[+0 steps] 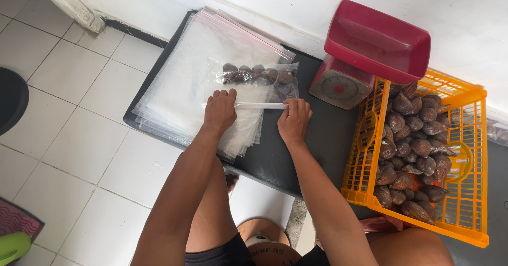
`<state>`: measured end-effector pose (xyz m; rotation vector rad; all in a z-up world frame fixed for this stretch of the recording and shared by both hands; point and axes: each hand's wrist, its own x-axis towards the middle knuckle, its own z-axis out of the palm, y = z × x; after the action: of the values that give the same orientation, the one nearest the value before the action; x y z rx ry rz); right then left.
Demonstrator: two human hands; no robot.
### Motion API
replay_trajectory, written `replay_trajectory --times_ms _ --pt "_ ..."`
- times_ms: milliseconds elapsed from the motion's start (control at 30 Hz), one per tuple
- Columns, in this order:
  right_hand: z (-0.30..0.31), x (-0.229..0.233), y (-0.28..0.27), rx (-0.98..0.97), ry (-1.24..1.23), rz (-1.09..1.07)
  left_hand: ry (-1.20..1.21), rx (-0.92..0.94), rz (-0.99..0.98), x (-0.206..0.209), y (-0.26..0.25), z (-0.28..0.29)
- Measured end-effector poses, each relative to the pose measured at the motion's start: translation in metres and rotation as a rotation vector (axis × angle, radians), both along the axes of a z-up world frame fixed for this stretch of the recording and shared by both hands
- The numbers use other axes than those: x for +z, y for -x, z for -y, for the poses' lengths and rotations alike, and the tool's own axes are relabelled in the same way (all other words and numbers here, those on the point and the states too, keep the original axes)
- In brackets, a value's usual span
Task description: Weighing snake fruits on a scale and packaging them into zip-lock plastic bags
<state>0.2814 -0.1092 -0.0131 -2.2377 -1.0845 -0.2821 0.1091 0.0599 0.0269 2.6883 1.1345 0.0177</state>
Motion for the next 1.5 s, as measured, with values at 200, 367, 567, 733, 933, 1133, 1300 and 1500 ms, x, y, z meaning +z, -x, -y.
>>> replay_trajectory --times_ms 200,367,567,733,933,1133,1300,1500 --pt "0.000 0.004 0.002 0.020 -0.030 0.060 -0.070 -0.003 -0.023 0.018 -0.001 0.003" --pt "0.001 0.002 0.000 0.052 -0.044 0.075 -0.079 -0.029 -0.043 0.009 -0.001 0.003" --pt "0.000 0.000 0.000 0.044 0.000 0.083 -0.080 -0.027 -0.035 -0.005 -0.006 -0.004" --pt "0.000 -0.001 0.000 0.008 -0.005 -0.003 -0.060 -0.001 -0.025 0.006 -0.005 0.000" --pt "0.001 0.000 -0.001 0.011 0.007 0.007 -0.076 -0.013 -0.010 0.013 -0.005 0.002" --pt "0.000 0.007 0.002 0.019 0.009 0.026 -0.110 -0.012 -0.024 0.018 -0.005 0.005" --pt "0.000 0.006 0.001 0.026 0.018 0.079 -0.140 -0.040 -0.030 0.009 -0.006 0.004" --pt "-0.001 0.001 -0.001 0.026 0.028 0.116 -0.160 -0.039 -0.082 0.004 -0.011 0.002"
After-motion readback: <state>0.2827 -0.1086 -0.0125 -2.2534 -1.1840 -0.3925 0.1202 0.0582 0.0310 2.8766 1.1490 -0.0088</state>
